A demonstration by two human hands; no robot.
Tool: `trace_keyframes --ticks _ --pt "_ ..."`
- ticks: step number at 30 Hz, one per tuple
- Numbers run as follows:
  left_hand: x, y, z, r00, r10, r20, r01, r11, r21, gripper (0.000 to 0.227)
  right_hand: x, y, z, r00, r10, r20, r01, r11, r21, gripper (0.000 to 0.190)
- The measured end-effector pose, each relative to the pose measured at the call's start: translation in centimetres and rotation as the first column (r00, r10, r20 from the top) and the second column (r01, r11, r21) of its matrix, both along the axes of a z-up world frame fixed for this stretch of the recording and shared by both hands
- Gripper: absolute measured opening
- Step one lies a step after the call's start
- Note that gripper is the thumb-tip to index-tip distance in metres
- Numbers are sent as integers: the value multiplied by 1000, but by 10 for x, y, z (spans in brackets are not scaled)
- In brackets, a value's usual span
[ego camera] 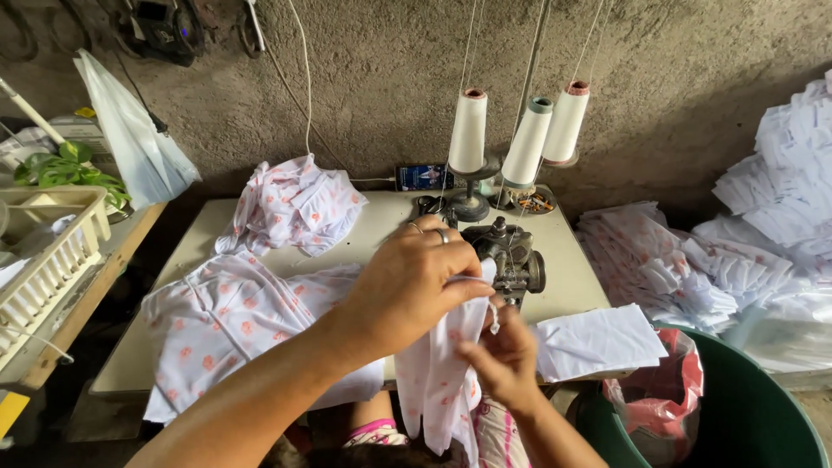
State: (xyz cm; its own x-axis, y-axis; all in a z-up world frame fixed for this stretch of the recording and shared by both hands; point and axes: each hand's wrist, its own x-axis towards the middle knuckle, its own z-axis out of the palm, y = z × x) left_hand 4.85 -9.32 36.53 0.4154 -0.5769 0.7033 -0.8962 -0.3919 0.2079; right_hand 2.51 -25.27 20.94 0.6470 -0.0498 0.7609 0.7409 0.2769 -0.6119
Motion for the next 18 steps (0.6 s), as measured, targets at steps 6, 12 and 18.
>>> trace_keyframes --ticks 6,12,18 --pt "-12 31 21 972 -181 -148 167 981 -103 17 -5 -10 -45 980 -183 -83 147 935 -324 8" --pt "5 51 -9 978 -86 -189 36 967 -254 12 -7 -22 -41 980 -113 -163 27 890 -456 12" --pt "19 64 -37 948 -159 -277 49 929 -367 12 -4 -22 -53 920 -311 -238 173 867 -467 4"
